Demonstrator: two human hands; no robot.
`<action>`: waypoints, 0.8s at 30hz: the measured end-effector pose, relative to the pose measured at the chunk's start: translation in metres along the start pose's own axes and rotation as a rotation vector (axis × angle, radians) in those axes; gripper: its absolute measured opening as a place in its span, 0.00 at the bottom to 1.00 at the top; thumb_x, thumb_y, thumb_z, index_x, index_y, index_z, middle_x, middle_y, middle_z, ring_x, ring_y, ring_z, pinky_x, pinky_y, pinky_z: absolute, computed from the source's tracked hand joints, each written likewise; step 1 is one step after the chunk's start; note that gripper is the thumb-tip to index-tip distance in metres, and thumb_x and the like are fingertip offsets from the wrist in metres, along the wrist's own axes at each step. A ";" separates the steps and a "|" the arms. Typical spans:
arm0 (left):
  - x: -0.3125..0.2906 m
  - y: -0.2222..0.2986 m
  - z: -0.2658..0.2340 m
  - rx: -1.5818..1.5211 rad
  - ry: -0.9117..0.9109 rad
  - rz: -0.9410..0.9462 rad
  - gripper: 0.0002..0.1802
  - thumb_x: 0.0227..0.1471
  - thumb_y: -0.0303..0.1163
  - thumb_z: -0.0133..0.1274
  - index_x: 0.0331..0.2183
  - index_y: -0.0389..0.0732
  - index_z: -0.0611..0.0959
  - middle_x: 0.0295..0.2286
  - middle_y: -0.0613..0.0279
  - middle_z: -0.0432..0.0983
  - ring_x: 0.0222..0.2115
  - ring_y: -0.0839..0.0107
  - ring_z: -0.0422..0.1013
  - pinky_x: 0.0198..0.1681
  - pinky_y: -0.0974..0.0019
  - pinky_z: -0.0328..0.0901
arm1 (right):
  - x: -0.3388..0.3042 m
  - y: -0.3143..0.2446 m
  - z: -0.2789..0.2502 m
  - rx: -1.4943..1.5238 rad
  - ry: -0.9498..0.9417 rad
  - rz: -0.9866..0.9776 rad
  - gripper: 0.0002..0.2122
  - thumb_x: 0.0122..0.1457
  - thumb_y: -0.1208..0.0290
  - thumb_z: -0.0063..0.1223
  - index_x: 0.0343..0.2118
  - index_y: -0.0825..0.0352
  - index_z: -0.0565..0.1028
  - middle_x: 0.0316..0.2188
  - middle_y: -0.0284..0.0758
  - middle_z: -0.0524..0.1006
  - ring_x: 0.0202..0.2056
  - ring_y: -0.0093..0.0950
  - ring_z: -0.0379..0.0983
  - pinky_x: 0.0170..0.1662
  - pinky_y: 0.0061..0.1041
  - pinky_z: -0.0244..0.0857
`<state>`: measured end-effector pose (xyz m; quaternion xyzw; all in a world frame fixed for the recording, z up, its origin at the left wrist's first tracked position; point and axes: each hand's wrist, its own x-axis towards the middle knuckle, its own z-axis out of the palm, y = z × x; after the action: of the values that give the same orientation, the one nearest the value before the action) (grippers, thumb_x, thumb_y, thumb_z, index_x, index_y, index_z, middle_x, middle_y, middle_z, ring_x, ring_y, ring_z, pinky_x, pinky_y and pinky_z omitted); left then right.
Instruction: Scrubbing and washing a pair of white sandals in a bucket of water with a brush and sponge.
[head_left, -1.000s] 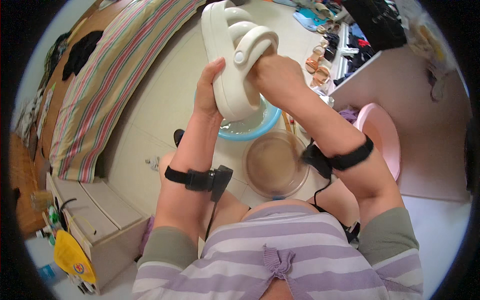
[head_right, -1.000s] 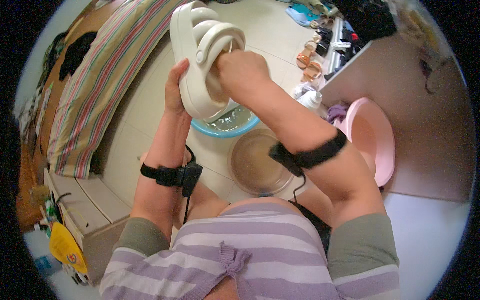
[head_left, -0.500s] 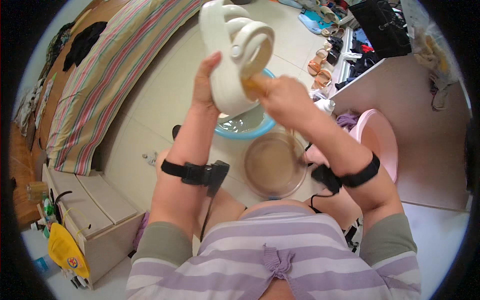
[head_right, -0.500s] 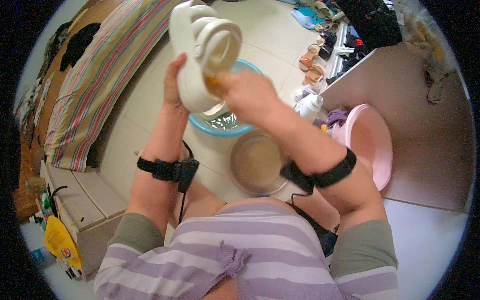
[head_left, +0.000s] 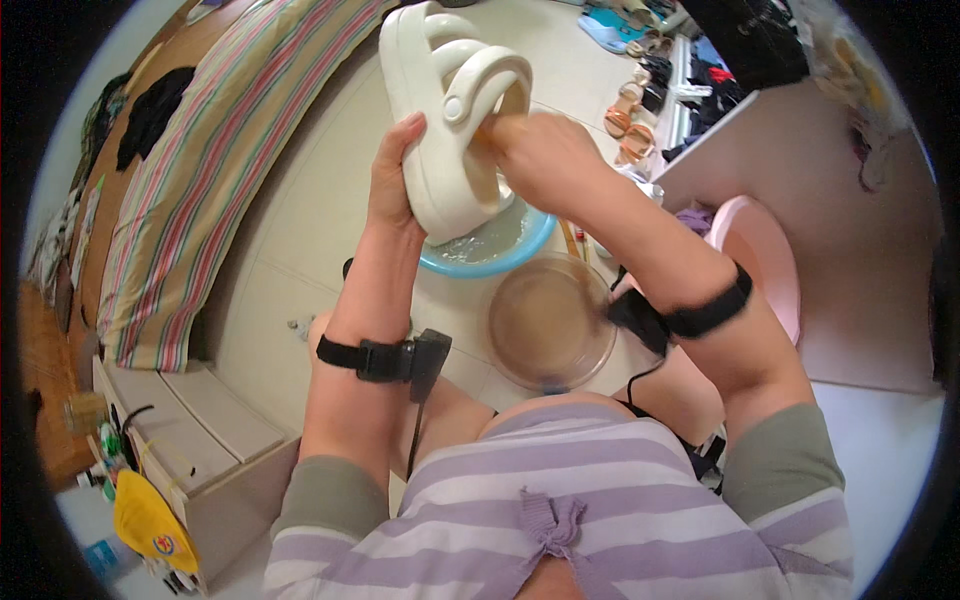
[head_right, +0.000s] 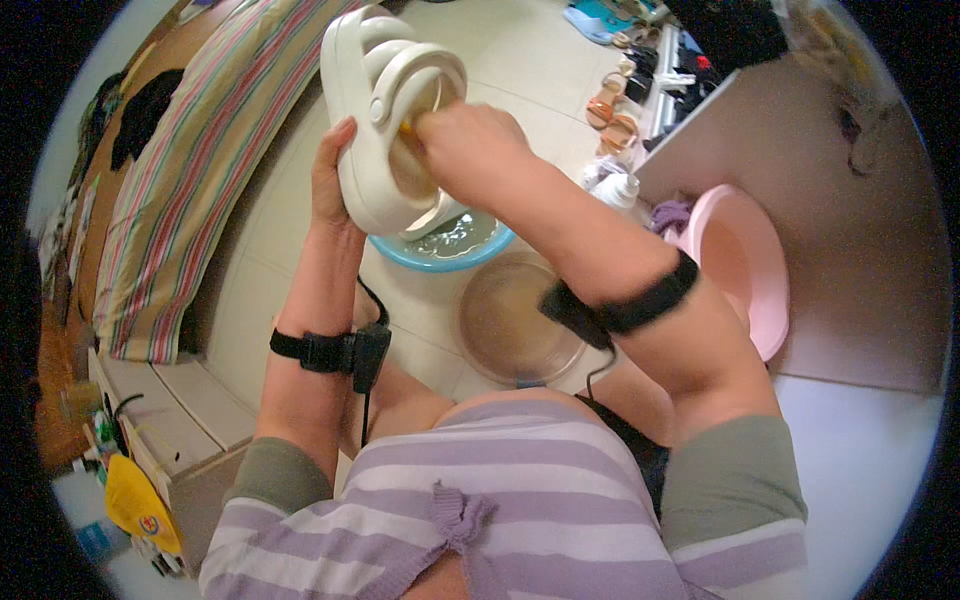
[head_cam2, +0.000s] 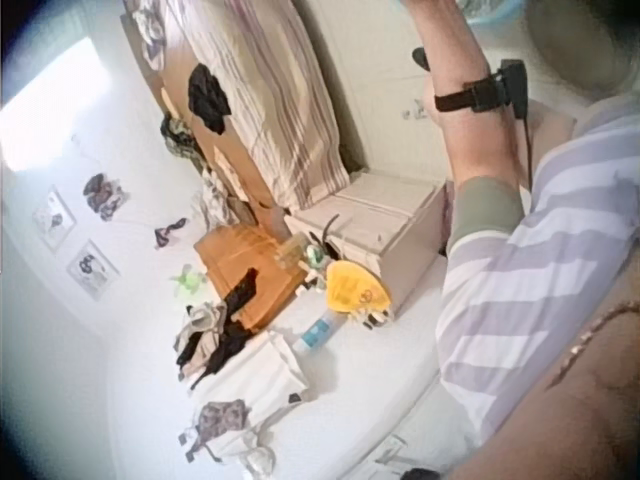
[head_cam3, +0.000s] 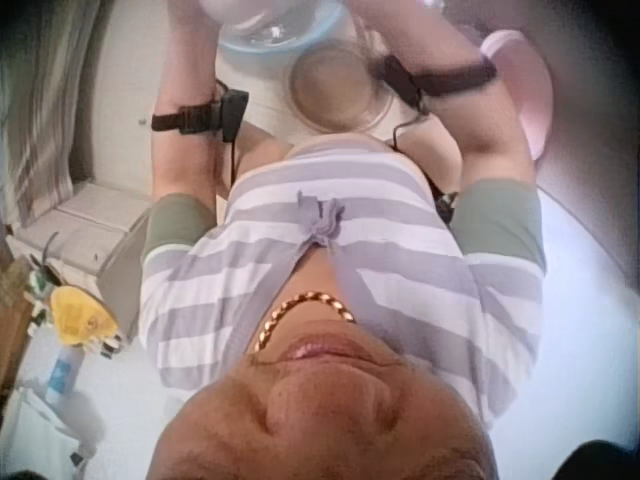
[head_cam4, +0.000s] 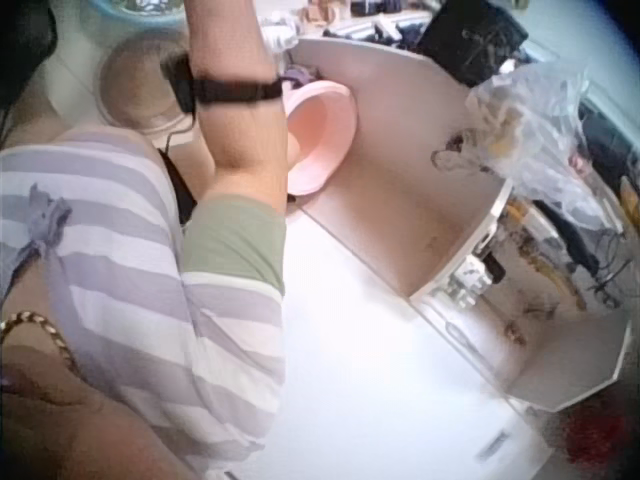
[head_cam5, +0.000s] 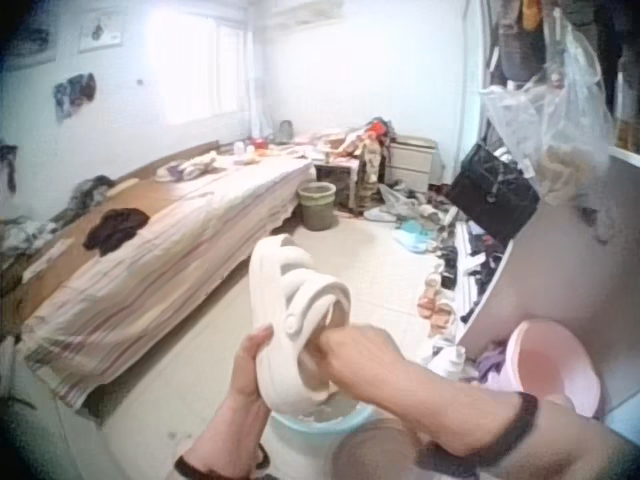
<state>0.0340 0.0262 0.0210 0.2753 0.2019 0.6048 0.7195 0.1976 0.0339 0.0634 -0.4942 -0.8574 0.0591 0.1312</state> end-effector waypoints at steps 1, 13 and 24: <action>0.002 0.001 -0.003 0.062 0.032 0.014 0.34 0.50 0.42 0.50 0.53 0.31 0.65 0.44 0.47 0.71 0.42 0.59 0.73 0.46 0.60 0.70 | -0.016 -0.005 0.000 0.006 -0.006 -0.014 0.11 0.52 0.71 0.48 0.39 0.59 0.75 0.27 0.43 0.78 0.30 0.44 0.75 0.31 0.41 0.68; -0.001 -0.018 0.019 0.009 -0.003 -0.020 0.32 0.50 0.42 0.51 0.52 0.33 0.66 0.43 0.50 0.72 0.41 0.61 0.73 0.45 0.61 0.70 | 0.000 0.007 0.008 -0.209 0.170 0.069 0.06 0.51 0.70 0.48 0.25 0.62 0.78 0.22 0.42 0.78 0.25 0.40 0.77 0.31 0.37 0.70; 0.001 -0.013 0.019 0.053 0.039 -0.014 0.34 0.50 0.44 0.50 0.53 0.33 0.65 0.43 0.48 0.72 0.39 0.60 0.73 0.43 0.59 0.71 | 0.000 0.011 -0.007 -0.222 0.136 0.043 0.07 0.53 0.69 0.46 0.31 0.64 0.75 0.22 0.42 0.78 0.26 0.40 0.77 0.29 0.38 0.69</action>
<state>0.0562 0.0226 0.0273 0.2809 0.2338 0.5995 0.7121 0.2084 0.0392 0.0682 -0.5266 -0.8371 -0.0670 0.1321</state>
